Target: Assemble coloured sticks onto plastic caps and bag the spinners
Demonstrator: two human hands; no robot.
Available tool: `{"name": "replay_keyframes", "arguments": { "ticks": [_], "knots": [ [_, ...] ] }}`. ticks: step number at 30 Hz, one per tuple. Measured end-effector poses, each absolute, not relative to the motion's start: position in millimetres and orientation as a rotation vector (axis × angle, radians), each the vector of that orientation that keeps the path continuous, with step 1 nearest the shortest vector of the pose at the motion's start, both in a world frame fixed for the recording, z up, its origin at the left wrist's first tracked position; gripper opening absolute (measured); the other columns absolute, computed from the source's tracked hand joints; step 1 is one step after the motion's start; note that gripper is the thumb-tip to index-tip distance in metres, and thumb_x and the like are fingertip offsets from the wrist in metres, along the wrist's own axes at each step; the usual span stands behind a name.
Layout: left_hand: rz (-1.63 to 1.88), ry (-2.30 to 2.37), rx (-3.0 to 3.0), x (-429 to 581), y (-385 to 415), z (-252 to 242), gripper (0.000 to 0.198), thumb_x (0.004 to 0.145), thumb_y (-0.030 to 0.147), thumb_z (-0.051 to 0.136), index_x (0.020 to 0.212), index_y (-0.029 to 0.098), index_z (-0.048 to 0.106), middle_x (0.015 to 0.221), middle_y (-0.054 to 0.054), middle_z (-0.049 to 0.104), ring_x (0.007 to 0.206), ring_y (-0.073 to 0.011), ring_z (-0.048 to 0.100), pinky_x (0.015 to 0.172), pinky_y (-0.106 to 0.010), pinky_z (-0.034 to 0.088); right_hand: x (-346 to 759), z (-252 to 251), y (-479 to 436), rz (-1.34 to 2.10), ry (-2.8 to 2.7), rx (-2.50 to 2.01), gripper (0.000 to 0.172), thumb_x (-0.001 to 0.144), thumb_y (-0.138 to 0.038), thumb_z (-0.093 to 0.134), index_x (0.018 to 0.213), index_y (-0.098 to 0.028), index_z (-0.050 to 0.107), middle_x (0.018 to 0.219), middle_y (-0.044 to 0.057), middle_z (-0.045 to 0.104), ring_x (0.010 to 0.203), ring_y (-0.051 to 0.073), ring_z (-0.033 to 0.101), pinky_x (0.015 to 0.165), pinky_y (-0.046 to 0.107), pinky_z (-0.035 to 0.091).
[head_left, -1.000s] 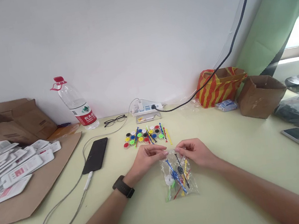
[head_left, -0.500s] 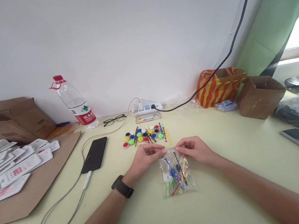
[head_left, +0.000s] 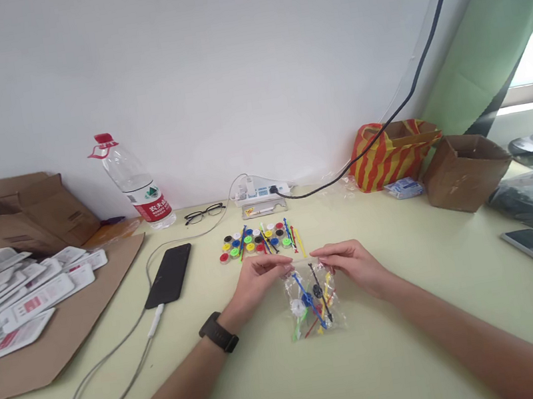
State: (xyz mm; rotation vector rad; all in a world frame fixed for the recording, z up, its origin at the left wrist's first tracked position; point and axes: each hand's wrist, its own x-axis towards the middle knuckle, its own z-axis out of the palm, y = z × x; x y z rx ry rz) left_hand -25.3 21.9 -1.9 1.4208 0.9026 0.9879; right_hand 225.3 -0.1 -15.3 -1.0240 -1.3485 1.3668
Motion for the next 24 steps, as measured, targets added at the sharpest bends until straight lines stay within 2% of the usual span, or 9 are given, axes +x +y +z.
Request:
{"name": "replay_keyframes", "arguments": {
  "ticks": [6, 10, 13, 17, 19, 24],
  "knots": [
    [0.992, 0.905, 1.452, -26, 21, -3, 0.023, 0.074, 0.033, 0.089, 0.086, 0.014, 0.082, 0.081, -0.009, 0.079, 0.073, -0.017, 0.071, 0.069, -0.025, 0.056, 224, -8, -6, 1.296, -1.49, -0.954, 0.023, 0.087, -0.039, 0.072, 0.094, -0.02, 0.083, 0.083, 0.005, 0.07, 0.077, 0.017, 0.057, 0.07, 0.031, 0.046],
    [1.018, 0.886, 1.446, -24, 21, -6, 0.024, 0.072, 0.031, 0.091, 0.085, 0.014, 0.08, 0.083, -0.008, 0.078, 0.075, -0.0167, 0.071, 0.071, -0.025, 0.057, 219, -8, -8, 1.286, -1.497, -0.977, 0.029, 0.087, -0.044, 0.074, 0.101, -0.019, 0.079, 0.078, 0.003, 0.068, 0.072, 0.016, 0.058, 0.067, 0.029, 0.047],
    [0.993, 0.849, 1.483, -20, 18, -6, 0.024, 0.074, 0.031, 0.09, 0.089, 0.014, 0.08, 0.086, -0.008, 0.079, 0.078, -0.0172, 0.071, 0.073, -0.025, 0.057, 214, -10, -8, 1.298, -1.508, -1.018, 0.036, 0.085, -0.05, 0.076, 0.105, -0.019, 0.076, 0.073, 0.001, 0.065, 0.068, 0.016, 0.057, 0.065, 0.028, 0.047],
    [0.955, 0.845, 1.535, -15, 11, -2, 0.027, 0.078, 0.034, 0.087, 0.095, 0.014, 0.08, 0.091, -0.009, 0.079, 0.083, -0.0193, 0.072, 0.077, -0.027, 0.057, 209, -10, -11, 1.318, -1.596, -1.038, 0.037, 0.086, -0.053, 0.074, 0.083, -0.016, 0.075, 0.071, 0.002, 0.065, 0.065, 0.014, 0.056, 0.062, 0.027, 0.046],
    [0.897, 0.835, 1.56, -13, 8, 1, 0.028, 0.082, 0.036, 0.084, 0.1, 0.015, 0.08, 0.097, -0.01, 0.079, 0.088, -0.0205, 0.072, 0.079, -0.028, 0.057, 209, -8, -13, 1.306, -1.616, -1.042, 0.037, 0.087, -0.052, 0.073, 0.081, -0.016, 0.075, 0.07, 0.002, 0.066, 0.064, 0.014, 0.055, 0.06, 0.027, 0.045],
    [0.764, 0.829, 1.644, -13, 6, 5, 0.026, 0.087, 0.04, 0.077, 0.093, 0.014, 0.082, 0.091, -0.01, 0.08, 0.082, -0.0194, 0.071, 0.074, -0.027, 0.054, 210, -3, -15, 1.247, -1.685, -1.066, 0.038, 0.087, -0.053, 0.073, 0.081, -0.015, 0.076, 0.071, 0.003, 0.068, 0.067, 0.015, 0.058, 0.063, 0.027, 0.046]
  ]
}}
